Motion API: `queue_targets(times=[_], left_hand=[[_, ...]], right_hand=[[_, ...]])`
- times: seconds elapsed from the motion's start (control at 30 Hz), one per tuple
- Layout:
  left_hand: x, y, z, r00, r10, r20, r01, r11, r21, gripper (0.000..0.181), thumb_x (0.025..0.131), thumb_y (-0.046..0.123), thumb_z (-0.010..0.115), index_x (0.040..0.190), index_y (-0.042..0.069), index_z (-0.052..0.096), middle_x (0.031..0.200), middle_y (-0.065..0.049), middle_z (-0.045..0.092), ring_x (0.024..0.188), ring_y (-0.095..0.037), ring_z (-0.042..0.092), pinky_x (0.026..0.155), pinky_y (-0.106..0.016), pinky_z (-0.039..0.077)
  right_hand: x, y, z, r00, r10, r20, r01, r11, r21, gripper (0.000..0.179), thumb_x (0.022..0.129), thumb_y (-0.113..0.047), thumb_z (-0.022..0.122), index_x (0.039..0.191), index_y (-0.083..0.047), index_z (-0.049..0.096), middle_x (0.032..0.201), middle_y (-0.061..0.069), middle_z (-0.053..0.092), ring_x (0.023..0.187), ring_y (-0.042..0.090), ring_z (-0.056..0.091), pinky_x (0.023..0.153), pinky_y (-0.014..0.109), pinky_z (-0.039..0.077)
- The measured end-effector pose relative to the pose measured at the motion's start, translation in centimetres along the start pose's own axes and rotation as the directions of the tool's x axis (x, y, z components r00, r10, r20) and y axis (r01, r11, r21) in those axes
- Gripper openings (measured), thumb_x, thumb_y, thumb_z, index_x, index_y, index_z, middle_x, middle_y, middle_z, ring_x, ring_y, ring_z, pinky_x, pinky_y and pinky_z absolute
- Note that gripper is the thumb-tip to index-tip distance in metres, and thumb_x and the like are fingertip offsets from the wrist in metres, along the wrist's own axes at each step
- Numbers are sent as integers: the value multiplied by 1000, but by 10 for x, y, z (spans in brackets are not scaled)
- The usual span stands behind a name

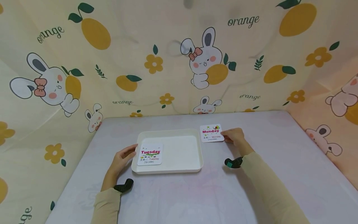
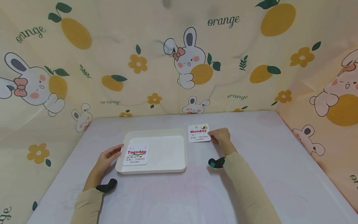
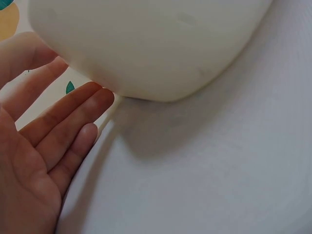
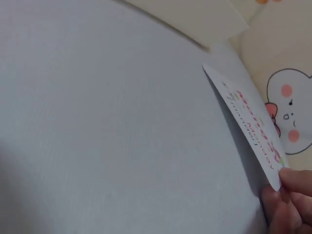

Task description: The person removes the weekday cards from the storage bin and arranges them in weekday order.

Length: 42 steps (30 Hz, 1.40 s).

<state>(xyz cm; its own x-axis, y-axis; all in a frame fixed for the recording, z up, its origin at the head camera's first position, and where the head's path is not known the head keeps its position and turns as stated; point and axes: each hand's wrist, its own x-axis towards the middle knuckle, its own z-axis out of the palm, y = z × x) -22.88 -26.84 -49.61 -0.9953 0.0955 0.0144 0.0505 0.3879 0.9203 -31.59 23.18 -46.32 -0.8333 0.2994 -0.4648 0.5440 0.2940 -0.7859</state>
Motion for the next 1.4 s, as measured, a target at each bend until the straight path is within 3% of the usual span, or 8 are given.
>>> queue_targets(times=[0.3,0.63,0.83,0.97,1.17,1.4], left_hand=[[-2,3,0,1000,4,7,-4,1000,-25,49,95,27,60,138,4,51,144,-17,52,104,19,50,91,-1,38],[0,2,1,1000,15,5,-15,1000,-5,48,97,24,58,139,3,50,144,-18,51,104,22,49,91,-1,38],[-1,3,1,1000,-3,2,3,1000,-16,48,95,27,60,138,5,51,144,-15,52,103,21,50,91,-1,38],[-1,3,2,1000,-7,5,7,1000,-22,48,95,27,60,138,5,52,144,-15,53,103,21,50,91,-1,38],[-2,4,1,1000,10,6,-9,1000,-28,48,96,25,60,138,4,51,144,-17,52,104,21,50,91,-1,38],[-3,4,1,1000,1,7,-1,999,-33,48,96,26,60,138,4,51,144,-18,52,104,21,50,91,-1,38]], right_hand=[[-7,-3,-2,995,-100,-20,93,972,-214,43,88,-29,68,117,3,66,60,-6,65,61,9,57,58,20,44],[-14,-5,-3,991,-125,-49,108,960,-259,40,89,-28,68,113,3,68,58,-5,65,58,7,57,56,19,44],[-16,-2,-3,992,-113,-63,98,974,-205,39,90,-29,66,115,2,68,61,-5,66,60,8,58,58,19,45],[-19,0,-4,994,-96,-46,90,989,-113,40,91,-28,66,118,2,66,62,-6,65,61,8,58,58,18,46],[-27,4,2,994,-107,34,106,994,14,42,91,-23,65,124,3,61,64,-9,63,61,6,57,57,16,48],[-46,3,14,980,-161,119,155,986,60,41,92,-20,64,123,6,60,68,-10,65,62,4,58,58,15,48]])
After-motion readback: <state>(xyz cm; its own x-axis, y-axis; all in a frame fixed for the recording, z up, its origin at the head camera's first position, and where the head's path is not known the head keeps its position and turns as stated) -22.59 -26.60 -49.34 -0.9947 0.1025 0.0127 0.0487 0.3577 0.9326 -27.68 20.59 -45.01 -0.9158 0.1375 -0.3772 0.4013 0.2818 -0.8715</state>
